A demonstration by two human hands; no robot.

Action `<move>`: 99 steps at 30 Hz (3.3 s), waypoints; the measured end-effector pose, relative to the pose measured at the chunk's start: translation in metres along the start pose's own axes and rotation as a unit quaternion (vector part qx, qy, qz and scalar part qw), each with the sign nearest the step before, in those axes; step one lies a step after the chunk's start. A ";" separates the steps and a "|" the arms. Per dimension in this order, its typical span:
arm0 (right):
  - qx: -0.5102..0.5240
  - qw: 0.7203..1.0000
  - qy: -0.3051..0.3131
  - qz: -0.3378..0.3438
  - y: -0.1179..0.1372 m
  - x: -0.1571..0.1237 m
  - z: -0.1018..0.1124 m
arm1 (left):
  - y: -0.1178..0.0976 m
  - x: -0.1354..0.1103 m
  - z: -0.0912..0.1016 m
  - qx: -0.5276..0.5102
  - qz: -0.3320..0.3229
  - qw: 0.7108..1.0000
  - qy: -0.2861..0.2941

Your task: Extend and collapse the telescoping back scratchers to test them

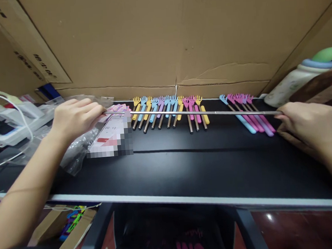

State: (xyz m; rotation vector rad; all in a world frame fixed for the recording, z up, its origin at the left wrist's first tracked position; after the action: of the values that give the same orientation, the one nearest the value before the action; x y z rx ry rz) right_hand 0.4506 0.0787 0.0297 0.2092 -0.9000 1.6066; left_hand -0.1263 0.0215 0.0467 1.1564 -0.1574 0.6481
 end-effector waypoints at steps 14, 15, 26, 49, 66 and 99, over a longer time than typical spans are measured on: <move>-0.065 0.998 -0.007 -0.026 -0.023 -0.001 -0.013 | 0.020 -0.031 -0.013 0.042 0.048 0.997 0.051; -0.063 0.998 -0.014 -0.024 -0.023 -0.001 -0.014 | 0.019 -0.031 -0.013 0.043 0.049 0.996 0.054; -0.029 1.000 0.002 0.000 -0.010 -0.002 -0.005 | 0.017 -0.039 -0.017 -0.015 0.082 0.988 0.128; 0.050 0.990 0.058 -0.117 -0.011 -0.003 -0.004 | 0.010 -0.038 -0.011 -0.021 0.110 0.986 0.123; 0.024 0.987 0.068 -0.147 -0.015 -0.002 -0.003 | 0.007 -0.037 -0.013 -0.002 0.106 0.985 0.133; 0.081 0.996 0.031 0.036 0.151 0.020 0.087 | -0.080 0.099 0.028 -0.154 0.041 0.984 0.078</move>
State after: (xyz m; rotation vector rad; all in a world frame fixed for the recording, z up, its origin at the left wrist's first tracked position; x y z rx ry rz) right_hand 0.2796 0.0408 0.0359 0.2403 -0.7369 1.7458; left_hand 0.0038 0.0160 0.0378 0.8019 -0.1661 0.7557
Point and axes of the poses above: each hand's wrist, its own x-axis towards the middle knuckle, its own z-axis out of the back of the hand, y = z × x, the point moved 2 cm from there along x, towards the middle knuckle, and after that the axes turned 9 degrees about -z, right-handed, at the moved point
